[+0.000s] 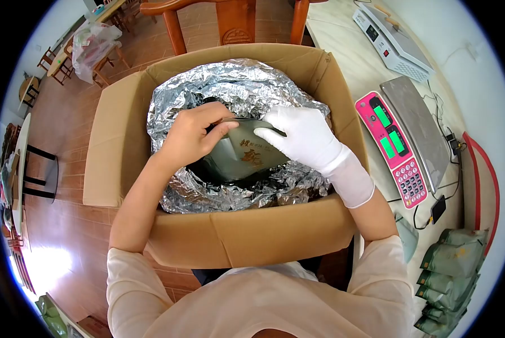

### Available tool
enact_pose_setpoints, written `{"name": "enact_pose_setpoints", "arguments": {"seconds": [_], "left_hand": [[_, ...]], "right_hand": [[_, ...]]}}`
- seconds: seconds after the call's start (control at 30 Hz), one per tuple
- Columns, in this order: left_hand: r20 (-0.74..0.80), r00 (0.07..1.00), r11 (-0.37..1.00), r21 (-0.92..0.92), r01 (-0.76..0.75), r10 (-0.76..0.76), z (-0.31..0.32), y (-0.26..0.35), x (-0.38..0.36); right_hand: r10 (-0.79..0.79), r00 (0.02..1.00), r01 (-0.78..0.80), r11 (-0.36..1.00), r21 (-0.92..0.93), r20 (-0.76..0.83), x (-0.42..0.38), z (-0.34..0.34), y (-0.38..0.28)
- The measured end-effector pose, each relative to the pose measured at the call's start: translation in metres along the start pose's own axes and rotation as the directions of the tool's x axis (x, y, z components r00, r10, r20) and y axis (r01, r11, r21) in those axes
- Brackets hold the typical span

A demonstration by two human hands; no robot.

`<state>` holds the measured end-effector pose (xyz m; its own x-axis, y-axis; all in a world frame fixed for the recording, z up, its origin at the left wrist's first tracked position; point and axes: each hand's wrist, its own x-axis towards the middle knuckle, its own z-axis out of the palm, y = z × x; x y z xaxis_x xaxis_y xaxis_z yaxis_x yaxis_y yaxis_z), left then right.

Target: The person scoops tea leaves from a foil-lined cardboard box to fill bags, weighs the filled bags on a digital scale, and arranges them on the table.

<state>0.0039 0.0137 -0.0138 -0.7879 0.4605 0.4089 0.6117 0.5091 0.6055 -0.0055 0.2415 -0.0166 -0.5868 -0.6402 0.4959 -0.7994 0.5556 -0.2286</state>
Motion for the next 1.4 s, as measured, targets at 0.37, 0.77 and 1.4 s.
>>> {"name": "enact_pose_setpoints", "arguments": {"seconds": [0.37, 0.77, 1.4], "left_hand": [[0.148, 0.979, 0.92, 0.346, -0.184, 0.141, 0.0, 0.002, -0.004], [0.213, 0.968, 0.897, 0.389, -0.212, 0.136, 0.006, 0.003, -0.007], [0.056, 0.995, 0.96, 0.264, -0.092, 0.08, -0.006, 0.001, -0.004]], "right_hand": [[-0.008, 0.994, 0.01, 1.0, -0.022, 0.106, 0.0, 0.012, -0.006], [-0.054, 0.99, 0.086, 0.963, -0.255, 0.128, 0.002, 0.018, -0.018], [0.236, 0.967, -0.198, 0.932, 0.305, -0.092, 0.005, -0.005, -0.014]]}}
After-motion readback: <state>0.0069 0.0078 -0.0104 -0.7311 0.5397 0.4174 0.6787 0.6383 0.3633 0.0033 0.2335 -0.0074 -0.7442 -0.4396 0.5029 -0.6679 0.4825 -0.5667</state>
